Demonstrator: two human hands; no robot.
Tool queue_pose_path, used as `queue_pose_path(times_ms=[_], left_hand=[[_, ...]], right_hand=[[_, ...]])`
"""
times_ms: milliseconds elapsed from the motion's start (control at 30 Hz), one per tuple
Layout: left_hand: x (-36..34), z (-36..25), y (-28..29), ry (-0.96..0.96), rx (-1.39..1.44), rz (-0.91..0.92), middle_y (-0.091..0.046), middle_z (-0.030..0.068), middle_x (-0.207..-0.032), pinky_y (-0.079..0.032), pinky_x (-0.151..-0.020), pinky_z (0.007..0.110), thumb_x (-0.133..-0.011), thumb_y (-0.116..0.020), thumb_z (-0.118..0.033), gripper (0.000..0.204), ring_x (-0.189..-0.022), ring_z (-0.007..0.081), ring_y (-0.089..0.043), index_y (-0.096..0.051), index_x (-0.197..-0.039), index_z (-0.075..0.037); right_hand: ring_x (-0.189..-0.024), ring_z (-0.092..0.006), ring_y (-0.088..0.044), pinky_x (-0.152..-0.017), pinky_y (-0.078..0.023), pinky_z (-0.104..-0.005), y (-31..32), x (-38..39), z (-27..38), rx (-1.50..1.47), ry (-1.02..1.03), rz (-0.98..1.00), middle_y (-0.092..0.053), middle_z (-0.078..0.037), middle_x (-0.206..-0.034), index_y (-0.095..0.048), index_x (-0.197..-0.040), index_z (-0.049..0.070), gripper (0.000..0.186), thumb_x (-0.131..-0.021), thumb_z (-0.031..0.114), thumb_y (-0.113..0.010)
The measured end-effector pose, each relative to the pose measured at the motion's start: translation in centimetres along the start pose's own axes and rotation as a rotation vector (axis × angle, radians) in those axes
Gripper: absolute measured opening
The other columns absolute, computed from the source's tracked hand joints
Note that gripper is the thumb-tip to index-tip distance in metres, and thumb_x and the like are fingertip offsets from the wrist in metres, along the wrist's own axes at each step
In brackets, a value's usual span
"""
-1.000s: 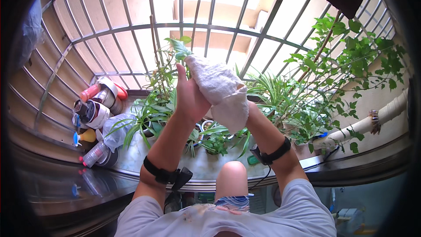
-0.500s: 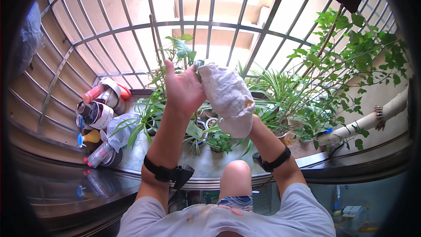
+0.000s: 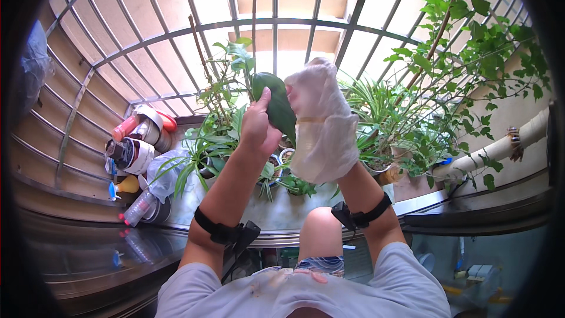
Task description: The person washes a white cloth under a faucet in a sink and then uses the damp cloth to wipe the leaves of several potted plants on a window sill.
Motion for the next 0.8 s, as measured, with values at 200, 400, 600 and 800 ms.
queue_pose_path(times_ms=[200, 400, 600, 800], left_hand=[[0.6, 0.6, -2.9, 0.055, -0.024, -0.039, -0.057, 0.018, -0.12, -0.042, -0.1, 0.048, -0.101, -0.033, -0.039, 0.049, -0.111, 0.031, -0.056, -0.046, -0.125, 0.002], [1.3, -1.1, -1.9, -0.001, -0.042, -0.061, -0.06, 0.0133, -0.108, -0.051, -0.087, 0.037, -0.1, -0.041, -0.022, 0.03, -0.099, 0.0234, -0.061, -0.051, -0.118, -0.001], [2.2, -0.7, -1.3, -0.184, -0.445, 0.063, -0.06, 0.0138, -0.112, -0.048, -0.088, 0.031, -0.094, -0.04, -0.002, 0.033, -0.097, 0.0194, -0.06, -0.047, -0.126, 0.0], [2.5, -1.7, -1.0, -0.298, -0.971, 0.084, -0.062, 0.0146, -0.107, -0.044, -0.089, 0.031, -0.091, -0.042, -0.004, 0.034, -0.099, 0.0198, -0.058, -0.047, -0.125, 0.002]], right_hand=[[-0.106, -0.0139, -0.053, -0.092, -0.046, -0.0253, 0.7, -1.5, -3.9, 0.215, 0.119, -0.093, -0.051, -0.008, -0.119, -0.039, -0.134, 0.001, 0.043, -0.095, 0.015, -0.051], [-0.104, -0.0151, -0.053, -0.093, -0.044, -0.027, 1.0, 0.3, -3.5, 0.305, 0.066, -0.13, -0.053, -0.007, -0.114, -0.043, -0.129, 0.002, 0.041, -0.092, 0.012, -0.055], [-0.101, -0.0191, -0.053, -0.093, -0.042, -0.0316, -1.9, 0.0, 3.3, 0.646, 0.13, -0.044, -0.056, -0.007, -0.107, -0.05, -0.121, 0.002, 0.036, -0.086, 0.009, -0.058], [-0.084, -0.0326, -0.061, -0.072, -0.05, -0.0371, -5.2, -5.6, 2.5, 1.992, 0.429, 0.254, -0.059, -0.015, -0.086, -0.055, -0.089, 0.002, 0.017, -0.074, 0.01, -0.057]])
Point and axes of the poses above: each hand's wrist, its own x-axis away from the middle knuckle, its own y-axis out of the back of the hand, z = x × y, the point moved 3 cm from there along -x, towards the middle knuckle
